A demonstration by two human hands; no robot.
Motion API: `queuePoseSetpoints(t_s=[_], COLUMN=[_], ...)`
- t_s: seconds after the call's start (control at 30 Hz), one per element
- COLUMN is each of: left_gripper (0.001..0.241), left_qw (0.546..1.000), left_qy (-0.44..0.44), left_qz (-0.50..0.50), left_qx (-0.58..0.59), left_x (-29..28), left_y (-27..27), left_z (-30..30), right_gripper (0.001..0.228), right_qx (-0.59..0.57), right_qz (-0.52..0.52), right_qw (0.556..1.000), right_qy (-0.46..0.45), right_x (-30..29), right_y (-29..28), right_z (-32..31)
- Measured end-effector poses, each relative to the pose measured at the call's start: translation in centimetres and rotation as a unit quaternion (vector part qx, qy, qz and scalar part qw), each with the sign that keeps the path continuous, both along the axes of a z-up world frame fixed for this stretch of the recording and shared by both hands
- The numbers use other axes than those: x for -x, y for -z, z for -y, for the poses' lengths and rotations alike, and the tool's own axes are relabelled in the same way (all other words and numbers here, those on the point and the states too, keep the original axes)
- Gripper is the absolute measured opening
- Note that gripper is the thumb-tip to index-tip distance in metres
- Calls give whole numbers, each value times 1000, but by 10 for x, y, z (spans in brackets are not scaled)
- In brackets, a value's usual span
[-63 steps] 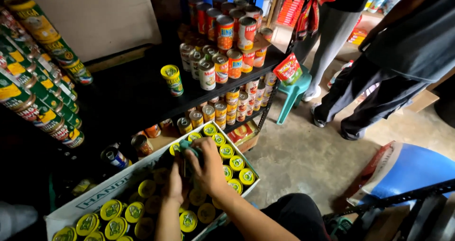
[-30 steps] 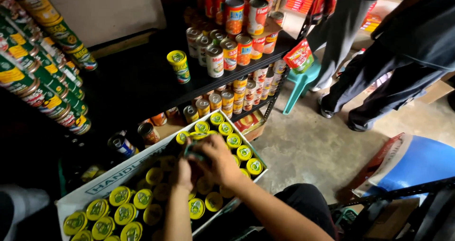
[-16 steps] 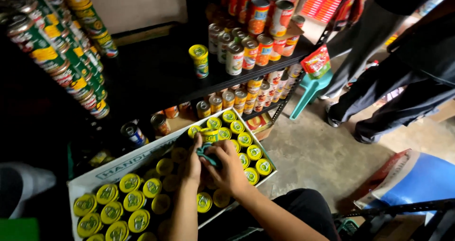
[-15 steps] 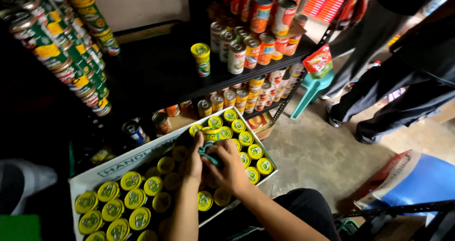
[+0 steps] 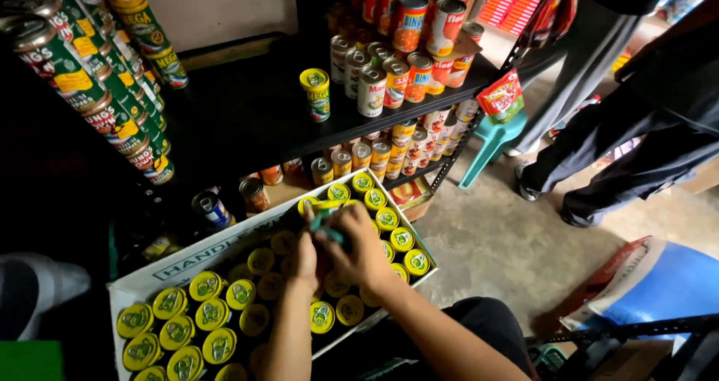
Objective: Wiping canned goods with a cloth and organizing them onto shelves in a grocery store.
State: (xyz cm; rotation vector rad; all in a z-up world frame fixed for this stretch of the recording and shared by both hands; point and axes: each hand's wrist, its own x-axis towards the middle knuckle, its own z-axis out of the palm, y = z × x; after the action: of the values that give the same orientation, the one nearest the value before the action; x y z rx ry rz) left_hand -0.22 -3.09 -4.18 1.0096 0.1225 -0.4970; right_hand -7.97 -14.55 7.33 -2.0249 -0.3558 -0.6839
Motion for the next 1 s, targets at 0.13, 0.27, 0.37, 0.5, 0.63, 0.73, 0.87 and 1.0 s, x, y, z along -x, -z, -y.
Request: queuePoseSetpoints(t_s=[0.13,0.27,0.37,0.5,0.63,0.73,0.87,1.0], left_gripper=[66,65,55,77,72,70,66,63], left_qw=[996,996,988,987,957,992,998,998], left_qy=[-62,-23,-37,-46,-130,-80,-36,-30], left_qz=[-5,9,13,-59,-127,-71,-48,-42], left_qx=[-58,-86,-150,-141,-227,-63,-17,-45], left_x=[22,6,20,29,24,20,6,0], left_y=[-52,-29,-72,-103,-69,-58,-14,-19], left_z=[7,7,14,17,22,8,3,6], right_gripper=[18,21,22,24,22,21,20,21], right_qx=[38,19,7,-13,-3,34,36,-2], right_qz=[-16,-9,6,30,10,-6,-11,3], right_qw=[999,1000,1000,999,1000,999,999,1000], right_qy=[-9,-16,19,40,8,1,-8,25], right_x=[19,8,-9,-23,-4,15,16,0], right_y=[9,8,-2,-11,8,12,12,6], right_z=[-3,9,18,18,3,-6,1,13])
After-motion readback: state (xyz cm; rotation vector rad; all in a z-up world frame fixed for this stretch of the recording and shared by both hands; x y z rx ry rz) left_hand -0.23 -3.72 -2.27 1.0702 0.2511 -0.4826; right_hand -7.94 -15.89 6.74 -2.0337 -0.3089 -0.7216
